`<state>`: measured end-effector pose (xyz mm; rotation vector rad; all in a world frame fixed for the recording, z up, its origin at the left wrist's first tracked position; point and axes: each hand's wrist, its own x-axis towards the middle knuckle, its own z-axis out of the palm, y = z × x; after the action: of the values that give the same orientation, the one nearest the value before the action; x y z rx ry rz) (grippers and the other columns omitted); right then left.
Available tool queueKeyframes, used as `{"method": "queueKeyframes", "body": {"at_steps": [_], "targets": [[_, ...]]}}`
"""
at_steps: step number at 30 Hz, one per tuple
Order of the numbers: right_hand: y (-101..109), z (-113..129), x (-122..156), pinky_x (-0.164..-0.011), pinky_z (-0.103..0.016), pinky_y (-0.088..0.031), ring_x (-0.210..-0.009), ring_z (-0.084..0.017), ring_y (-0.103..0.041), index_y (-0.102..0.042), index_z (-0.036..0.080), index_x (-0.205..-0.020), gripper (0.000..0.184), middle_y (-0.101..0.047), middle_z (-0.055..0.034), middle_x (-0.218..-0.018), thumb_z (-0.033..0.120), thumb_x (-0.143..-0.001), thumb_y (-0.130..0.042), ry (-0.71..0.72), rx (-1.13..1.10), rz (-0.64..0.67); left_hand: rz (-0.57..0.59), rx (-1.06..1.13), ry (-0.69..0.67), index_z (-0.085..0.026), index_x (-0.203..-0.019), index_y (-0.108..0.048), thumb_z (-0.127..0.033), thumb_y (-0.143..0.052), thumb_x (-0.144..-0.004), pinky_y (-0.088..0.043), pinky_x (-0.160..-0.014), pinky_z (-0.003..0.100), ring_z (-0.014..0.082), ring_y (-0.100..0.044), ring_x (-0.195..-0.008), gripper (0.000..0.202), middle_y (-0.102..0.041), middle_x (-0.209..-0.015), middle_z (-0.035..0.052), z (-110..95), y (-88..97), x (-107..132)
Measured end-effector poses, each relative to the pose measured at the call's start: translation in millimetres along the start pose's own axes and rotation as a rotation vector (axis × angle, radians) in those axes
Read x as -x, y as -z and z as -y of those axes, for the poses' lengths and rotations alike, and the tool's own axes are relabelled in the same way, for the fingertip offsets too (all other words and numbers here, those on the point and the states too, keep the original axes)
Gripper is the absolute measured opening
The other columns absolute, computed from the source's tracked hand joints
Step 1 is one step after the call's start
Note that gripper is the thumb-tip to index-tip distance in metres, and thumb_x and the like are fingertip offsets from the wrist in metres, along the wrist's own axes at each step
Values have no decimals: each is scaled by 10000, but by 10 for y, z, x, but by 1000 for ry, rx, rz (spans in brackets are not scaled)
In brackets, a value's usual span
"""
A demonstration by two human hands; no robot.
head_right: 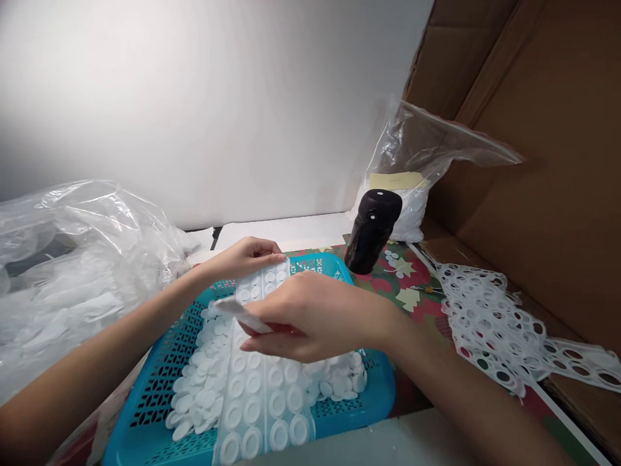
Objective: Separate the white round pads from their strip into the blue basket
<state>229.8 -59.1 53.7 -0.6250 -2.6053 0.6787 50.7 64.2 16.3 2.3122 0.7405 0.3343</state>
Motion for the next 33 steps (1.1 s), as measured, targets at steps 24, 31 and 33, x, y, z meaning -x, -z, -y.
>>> {"method": "queueKeyframes", "body": {"at_steps": [24,31,33], "targets": [[-161,1,-87,-522,-247,-234,-554,-98,-366,-508,178,-763,252,-491,37,-620,297,-966,-417,60,166,-53,14,-6,7,-152,-790,-614,-490,-458,-884,-221,-453,226,87,-295,-512,383,-381,-576,-32,-3,-3,-10],[-95,-26,-53,-518,-214,-278,-525,-69,-373,-481,168,-711,284,-488,52,-609,334,-942,-474,51,-88,46,10,-7,14,-161,-772,-604,-485,-461,-884,-218,-446,229,86,-290,-500,372,-367,-567,-35,-7,0,-7],[-91,-36,-54,-513,-207,-281,-516,-63,-385,-487,168,-723,249,-487,60,-604,303,-931,-502,24,-96,107,15,-4,9,-162,-764,-601,-485,-462,-884,-215,-444,232,86,-281,-496,372,-355,-563,-36,7,-4,-12]]}}
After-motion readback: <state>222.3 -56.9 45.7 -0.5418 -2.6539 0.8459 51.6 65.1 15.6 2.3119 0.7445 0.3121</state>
